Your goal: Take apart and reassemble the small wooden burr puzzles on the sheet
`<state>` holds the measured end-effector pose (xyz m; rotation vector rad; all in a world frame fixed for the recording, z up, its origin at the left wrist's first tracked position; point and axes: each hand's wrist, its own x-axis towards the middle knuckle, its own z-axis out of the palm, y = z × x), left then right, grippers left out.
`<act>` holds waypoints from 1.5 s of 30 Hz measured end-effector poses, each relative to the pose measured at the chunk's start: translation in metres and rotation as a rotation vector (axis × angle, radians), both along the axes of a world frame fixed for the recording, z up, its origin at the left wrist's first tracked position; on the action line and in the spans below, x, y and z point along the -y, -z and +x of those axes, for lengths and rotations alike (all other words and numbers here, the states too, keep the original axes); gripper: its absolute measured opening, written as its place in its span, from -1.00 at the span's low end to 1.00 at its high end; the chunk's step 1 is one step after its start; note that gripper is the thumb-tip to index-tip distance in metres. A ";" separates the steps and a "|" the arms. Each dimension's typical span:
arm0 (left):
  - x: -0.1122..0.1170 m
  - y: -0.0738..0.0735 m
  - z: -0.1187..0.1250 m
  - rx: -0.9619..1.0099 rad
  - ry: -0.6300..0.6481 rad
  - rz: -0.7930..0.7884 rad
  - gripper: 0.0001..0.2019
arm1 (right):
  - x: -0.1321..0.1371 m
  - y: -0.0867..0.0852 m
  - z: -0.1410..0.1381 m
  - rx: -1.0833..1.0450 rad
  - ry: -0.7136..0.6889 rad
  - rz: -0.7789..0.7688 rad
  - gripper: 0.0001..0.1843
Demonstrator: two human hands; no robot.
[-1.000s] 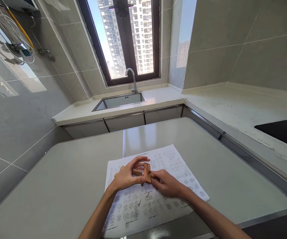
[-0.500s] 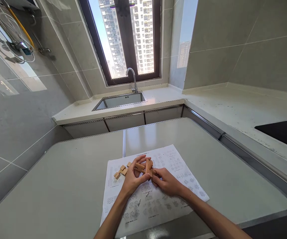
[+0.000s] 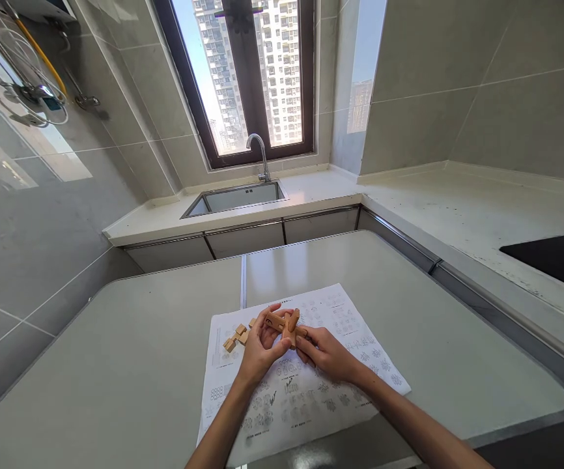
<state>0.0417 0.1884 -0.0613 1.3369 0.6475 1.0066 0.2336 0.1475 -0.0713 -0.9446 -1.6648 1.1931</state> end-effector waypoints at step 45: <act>-0.040 -0.011 -0.096 -0.795 -0.645 0.382 -0.63 | -0.047 0.037 0.053 -1.065 0.539 -0.543 -0.77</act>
